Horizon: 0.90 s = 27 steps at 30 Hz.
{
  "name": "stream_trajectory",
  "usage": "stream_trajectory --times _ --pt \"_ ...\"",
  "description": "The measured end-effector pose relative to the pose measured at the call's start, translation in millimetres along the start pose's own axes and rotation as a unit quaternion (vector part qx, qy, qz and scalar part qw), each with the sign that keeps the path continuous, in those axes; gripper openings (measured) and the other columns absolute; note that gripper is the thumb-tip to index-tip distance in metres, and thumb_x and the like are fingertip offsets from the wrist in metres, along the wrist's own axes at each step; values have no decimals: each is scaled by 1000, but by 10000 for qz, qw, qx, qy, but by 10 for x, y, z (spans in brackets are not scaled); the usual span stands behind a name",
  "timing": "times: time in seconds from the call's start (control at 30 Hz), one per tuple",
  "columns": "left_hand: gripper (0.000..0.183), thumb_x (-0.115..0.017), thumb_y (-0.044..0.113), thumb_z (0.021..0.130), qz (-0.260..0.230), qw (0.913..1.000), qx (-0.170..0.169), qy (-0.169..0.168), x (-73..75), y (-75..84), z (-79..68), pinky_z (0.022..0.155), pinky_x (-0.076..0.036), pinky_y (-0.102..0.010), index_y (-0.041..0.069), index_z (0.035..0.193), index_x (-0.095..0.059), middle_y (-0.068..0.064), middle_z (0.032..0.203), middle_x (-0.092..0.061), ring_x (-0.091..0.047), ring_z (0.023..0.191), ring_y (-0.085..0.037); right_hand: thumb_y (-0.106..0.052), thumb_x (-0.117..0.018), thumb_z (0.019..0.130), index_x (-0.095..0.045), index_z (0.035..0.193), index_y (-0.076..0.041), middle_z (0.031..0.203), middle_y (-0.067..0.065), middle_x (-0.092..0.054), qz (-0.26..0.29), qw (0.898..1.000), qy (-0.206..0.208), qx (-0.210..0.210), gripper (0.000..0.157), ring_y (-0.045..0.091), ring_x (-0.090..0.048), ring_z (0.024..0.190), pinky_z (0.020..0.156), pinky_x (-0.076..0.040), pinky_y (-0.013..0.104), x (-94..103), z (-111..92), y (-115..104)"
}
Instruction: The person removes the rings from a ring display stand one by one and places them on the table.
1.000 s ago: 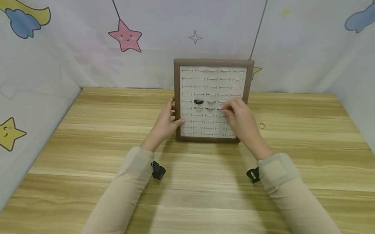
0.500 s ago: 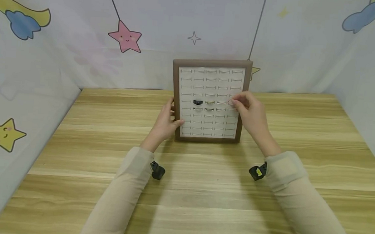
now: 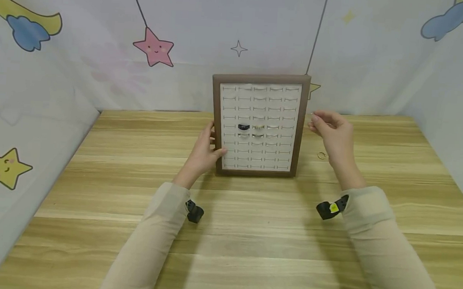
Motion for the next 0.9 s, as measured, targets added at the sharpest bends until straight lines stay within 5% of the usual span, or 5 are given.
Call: stream_trajectory --times 0.1,0.27,0.67,0.9 --pt "81 -61 -3 89 5 10000 -13 10 -3 -4 1 102 -50 -43 9 153 -13 -20 136 -38 -45 121 -33 -3 -61 91 -61 107 3 90 -3 -61 291 9992 82 -277 17 2 -66 75 75 -56 10 97 6 52" --pt "81 -61 -3 89 17 10000 -18 2 -6 5 -6 102 -50 -43 10 153 -13 -19 136 -38 -45 121 -33 -2 -58 92 -56 119 6 92 -5 -58 -192 9976 221 -632 28 -1 -65 77 77 -55 8 266 17 159" --pt "82 -62 -2 89 -22 10000 52 2 -3 -1 -7 103 -49 -43 10 153 -12 -19 137 -38 -45 123 -32 0 -53 94 -56 99 -13 85 -8 -58 -658 9900 116 -1241 14 -3 -63 74 74 -53 6 581 22 449" --pt "81 -61 -1 89 -13 10000 59 -11 1 -6 -8 103 -49 -43 11 153 -12 -19 137 -37 -45 123 -33 -2 -51 96 -43 133 16 71 -22 -56 -1809 9688 -247 -1675 42 -11 -59 69 74 -53 5 660 -1 612"
Point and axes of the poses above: each hand's wrist, its own z-axis towards the middle knuckle, its own x-axis out of the back of the hand, y = z × x, the point moved 7 cm from there along z, towards the middle knuckle
